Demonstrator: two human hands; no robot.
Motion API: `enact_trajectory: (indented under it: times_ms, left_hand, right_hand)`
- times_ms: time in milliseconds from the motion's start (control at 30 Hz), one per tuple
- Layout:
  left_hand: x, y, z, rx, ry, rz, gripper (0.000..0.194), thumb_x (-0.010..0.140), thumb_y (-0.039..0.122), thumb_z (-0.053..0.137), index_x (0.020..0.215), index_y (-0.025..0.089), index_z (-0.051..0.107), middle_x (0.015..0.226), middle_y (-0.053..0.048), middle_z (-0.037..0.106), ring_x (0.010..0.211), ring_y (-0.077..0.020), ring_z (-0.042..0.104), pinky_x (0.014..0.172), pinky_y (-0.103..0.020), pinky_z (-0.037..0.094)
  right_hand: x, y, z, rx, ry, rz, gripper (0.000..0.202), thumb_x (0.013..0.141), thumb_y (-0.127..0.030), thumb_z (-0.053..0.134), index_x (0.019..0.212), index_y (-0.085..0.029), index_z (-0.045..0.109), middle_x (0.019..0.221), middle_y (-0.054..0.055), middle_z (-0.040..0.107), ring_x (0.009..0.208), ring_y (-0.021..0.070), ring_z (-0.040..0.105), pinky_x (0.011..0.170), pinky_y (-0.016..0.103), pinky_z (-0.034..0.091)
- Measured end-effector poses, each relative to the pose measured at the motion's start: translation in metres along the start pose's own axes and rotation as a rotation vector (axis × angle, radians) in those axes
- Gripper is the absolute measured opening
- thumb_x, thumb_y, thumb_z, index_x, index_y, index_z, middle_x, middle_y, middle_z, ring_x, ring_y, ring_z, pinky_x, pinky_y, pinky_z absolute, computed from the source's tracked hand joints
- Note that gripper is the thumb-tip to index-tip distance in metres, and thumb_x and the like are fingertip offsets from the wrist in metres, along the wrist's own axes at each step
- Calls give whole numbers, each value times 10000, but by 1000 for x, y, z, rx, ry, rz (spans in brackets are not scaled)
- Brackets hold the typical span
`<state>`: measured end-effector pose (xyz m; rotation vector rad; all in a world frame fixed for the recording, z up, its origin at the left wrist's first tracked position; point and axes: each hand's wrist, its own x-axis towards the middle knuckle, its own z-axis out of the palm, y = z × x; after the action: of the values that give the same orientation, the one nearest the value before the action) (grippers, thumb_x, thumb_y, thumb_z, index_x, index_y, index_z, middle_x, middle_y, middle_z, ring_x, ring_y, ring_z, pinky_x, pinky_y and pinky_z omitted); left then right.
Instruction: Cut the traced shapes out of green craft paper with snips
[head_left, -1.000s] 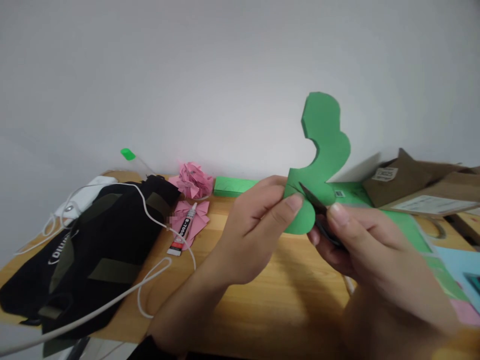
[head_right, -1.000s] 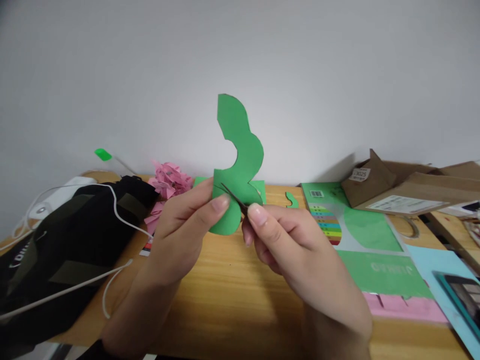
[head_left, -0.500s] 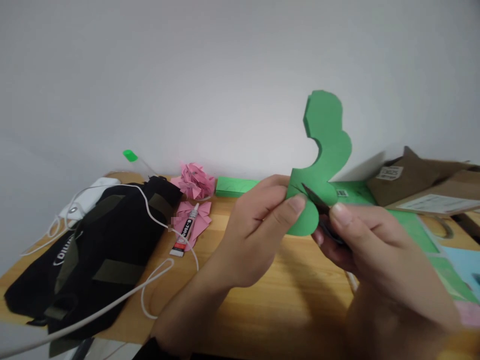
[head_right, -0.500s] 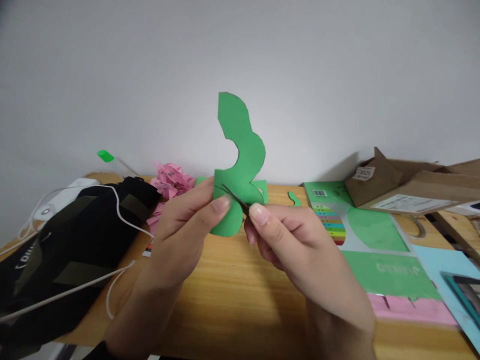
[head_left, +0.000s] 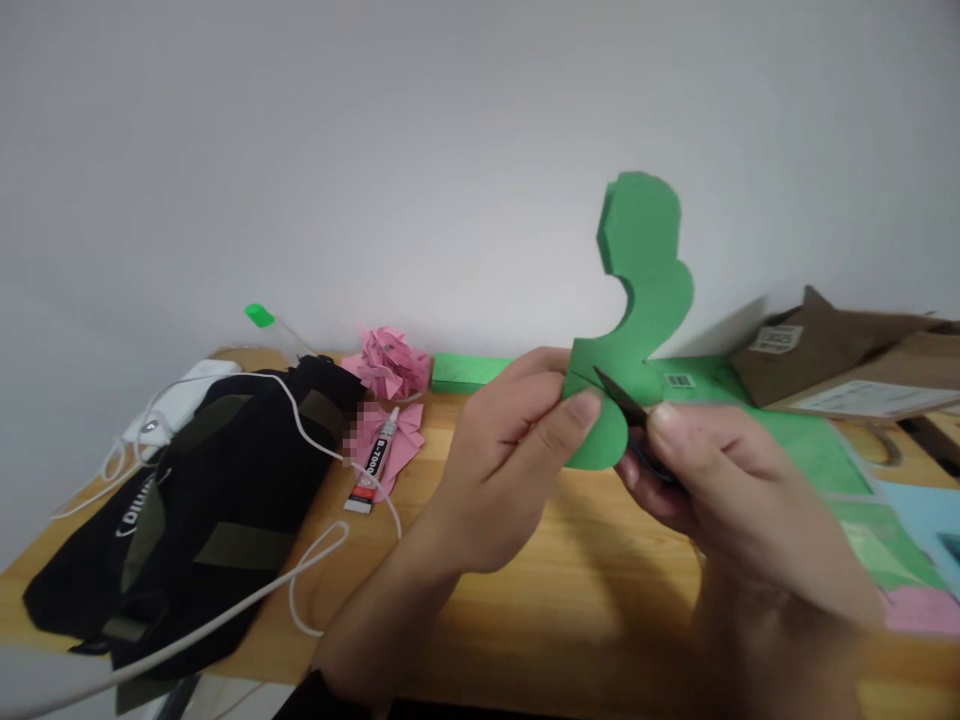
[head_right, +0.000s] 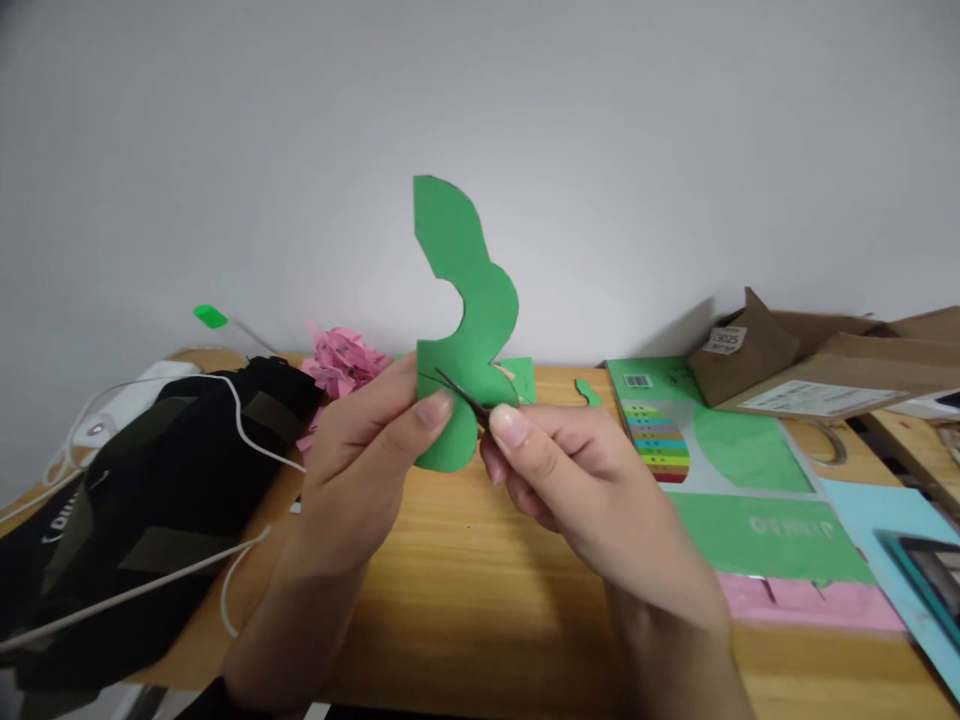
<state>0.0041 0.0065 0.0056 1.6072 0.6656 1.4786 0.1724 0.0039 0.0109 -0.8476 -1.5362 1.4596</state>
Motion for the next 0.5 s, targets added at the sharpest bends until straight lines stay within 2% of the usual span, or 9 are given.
enact_trajectory:
  times_ms: [233,500]
  left_hand:
    - [-2,1,-5,-60,37,44,284,983,238,532,729,179,645,909,-49,663,862,-170,613,804,-316,502]
    - [-5,8,-10,-114,73,94,293,981,218,532,711,182,640,906,-48,653,872,-169,605,815,-328,495]
  right_hand:
    - [5,-14,8,-23,-55,41,562,965,-576,537,566,-185,478,473,-58,358,428,60,247,377,212,172]
    - [5,-37,14,-64,-119,187,572,941,-619,540,569,-194,449,451,-75,315,397,47,196,343,200,109]
